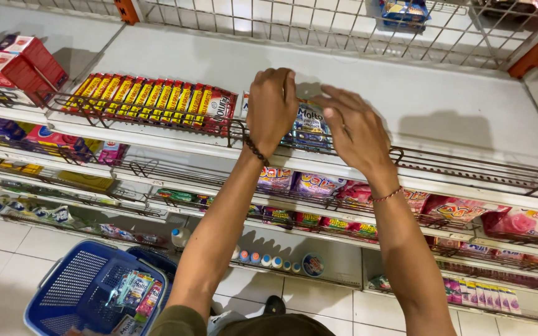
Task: Selecting detergent sachets and snack packets from supermarket shelves and placing them into a shopping basket.
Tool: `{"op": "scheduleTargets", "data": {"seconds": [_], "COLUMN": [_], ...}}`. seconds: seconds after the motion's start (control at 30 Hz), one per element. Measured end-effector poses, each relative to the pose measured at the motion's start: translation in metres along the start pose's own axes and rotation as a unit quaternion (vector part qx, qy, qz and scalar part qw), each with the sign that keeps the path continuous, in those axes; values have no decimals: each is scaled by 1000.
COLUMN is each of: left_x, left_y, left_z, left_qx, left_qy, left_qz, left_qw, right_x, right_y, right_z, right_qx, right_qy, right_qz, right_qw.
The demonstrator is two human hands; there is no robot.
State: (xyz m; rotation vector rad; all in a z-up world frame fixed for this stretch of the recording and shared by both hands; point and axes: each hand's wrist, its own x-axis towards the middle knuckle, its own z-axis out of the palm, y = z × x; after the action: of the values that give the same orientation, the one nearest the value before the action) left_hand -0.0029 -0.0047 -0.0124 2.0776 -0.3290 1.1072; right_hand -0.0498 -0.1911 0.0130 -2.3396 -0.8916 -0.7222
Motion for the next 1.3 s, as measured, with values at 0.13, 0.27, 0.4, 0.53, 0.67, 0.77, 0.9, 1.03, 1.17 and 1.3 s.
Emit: {"op": "scheduleTargets", "data": {"seconds": [0.13,0.27,0.4,0.53,0.67,0.77,0.9,1.03,1.17,1.3], "left_x": [-19,-62,-129,-211,-300,-354,-411,-439,-436,-449], "left_y": [18,24,23,0,-46,-67,-85,-104,-119,-150], "left_z": [-25,-53,-82,-95,-94,-110,-144,-170,-206,-240], "left_qx": [-86,-132,-146,-125,-121,-114,-114,-88,-71,-56], "left_qy": [67,131,135,69,-20,-106,-168,-170,-175,-107], "left_qz": [70,114,66,-32,-251,-394,-426,-436,-452,-449], "left_qw": [992,976,978,989,960,906,882,879,872,886], "right_x": [-19,-60,-113,-181,-255,-275,-280,-263,-233,-192], "right_y": [-15,-29,-62,-79,-95,-109,-116,-130,-170,-218], "right_z": [-4,15,49,128,212,233,246,271,295,325], "right_qx": [8,58,157,277,375,439,436,410,373,359], "right_qy": [94,206,201,126,-71,-162,-268,-336,-395,-425], "right_qz": [-73,-114,-106,-69,186,243,202,196,160,83], "right_qw": [993,970,961,950,906,850,835,825,825,827]}}
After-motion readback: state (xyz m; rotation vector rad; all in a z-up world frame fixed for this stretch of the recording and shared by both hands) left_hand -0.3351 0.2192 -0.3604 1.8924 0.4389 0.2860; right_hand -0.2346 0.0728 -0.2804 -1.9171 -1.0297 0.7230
